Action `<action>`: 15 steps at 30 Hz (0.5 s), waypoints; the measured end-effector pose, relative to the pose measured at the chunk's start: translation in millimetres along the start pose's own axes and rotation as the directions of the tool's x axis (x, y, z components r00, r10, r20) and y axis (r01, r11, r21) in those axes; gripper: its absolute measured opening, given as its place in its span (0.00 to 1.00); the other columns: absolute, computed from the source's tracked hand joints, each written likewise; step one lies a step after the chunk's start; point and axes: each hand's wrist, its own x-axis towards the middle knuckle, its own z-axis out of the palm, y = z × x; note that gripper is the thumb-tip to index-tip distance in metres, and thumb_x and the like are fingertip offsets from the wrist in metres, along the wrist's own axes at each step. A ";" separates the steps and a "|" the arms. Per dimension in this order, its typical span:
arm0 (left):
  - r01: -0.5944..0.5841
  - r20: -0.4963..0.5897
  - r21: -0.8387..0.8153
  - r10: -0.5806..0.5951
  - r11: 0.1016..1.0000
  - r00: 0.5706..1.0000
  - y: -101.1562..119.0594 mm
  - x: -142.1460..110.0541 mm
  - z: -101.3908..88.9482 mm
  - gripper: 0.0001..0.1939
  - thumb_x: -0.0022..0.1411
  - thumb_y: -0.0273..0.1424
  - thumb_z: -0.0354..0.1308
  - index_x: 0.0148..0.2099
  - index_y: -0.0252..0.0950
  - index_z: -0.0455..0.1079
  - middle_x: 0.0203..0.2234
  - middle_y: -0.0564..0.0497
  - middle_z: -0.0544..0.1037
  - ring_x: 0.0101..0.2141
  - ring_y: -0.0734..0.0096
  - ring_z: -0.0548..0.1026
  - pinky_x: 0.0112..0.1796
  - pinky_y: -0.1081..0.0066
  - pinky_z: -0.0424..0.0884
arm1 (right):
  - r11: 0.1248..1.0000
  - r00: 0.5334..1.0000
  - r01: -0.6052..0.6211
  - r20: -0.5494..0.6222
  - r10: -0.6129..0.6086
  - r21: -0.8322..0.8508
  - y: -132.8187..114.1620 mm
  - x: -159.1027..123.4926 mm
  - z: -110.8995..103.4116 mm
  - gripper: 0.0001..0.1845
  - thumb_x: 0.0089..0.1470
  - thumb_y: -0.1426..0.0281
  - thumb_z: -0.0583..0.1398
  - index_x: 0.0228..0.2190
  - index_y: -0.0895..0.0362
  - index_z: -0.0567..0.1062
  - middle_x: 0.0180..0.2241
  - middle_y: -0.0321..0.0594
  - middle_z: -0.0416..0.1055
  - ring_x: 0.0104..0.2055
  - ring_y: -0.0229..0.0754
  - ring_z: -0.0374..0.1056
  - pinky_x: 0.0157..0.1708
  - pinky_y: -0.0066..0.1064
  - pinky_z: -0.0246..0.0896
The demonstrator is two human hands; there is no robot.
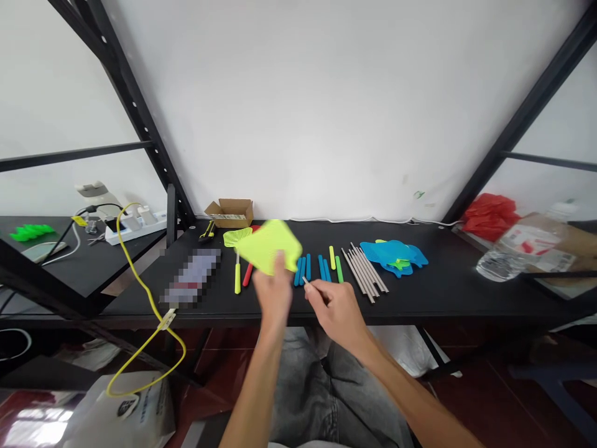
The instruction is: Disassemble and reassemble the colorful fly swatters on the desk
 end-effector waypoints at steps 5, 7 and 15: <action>-0.116 -0.133 -0.111 0.101 0.987 0.986 13.0 32.3 -36.3 0.16 0.58 0.40 0.62 0.28 0.35 0.63 0.18 0.60 0.62 0.17 0.83 0.57 0.18 0.78 0.56 | 0.984 0.976 -0.172 -0.142 0.163 -0.051 44.4 12.7 -24.7 0.22 0.64 0.58 0.50 0.33 0.57 0.77 0.16 0.33 0.62 0.18 0.38 0.58 0.22 0.29 0.48; -0.071 -0.029 -0.108 0.068 0.992 0.997 9.3 26.0 -42.7 0.16 0.58 0.40 0.62 0.28 0.35 0.63 0.17 0.59 0.62 0.16 0.83 0.56 0.17 0.78 0.54 | 0.958 0.955 -0.238 -0.219 0.201 -0.157 64.4 33.9 -36.9 0.20 0.63 0.62 0.50 0.47 0.58 0.75 0.21 0.35 0.70 0.21 0.40 0.64 0.25 0.29 0.54; 0.061 0.136 -0.020 -0.057 0.998 0.989 -16.9 -8.1 -36.7 0.18 0.60 0.43 0.60 0.27 0.35 0.63 0.17 0.58 0.62 0.17 0.82 0.56 0.17 0.77 0.52 | 0.652 0.920 -0.391 -0.273 0.280 -0.649 91.6 82.6 -48.7 0.15 0.60 0.67 0.55 0.45 0.56 0.77 0.42 0.50 0.75 0.42 0.52 0.71 0.36 0.35 0.59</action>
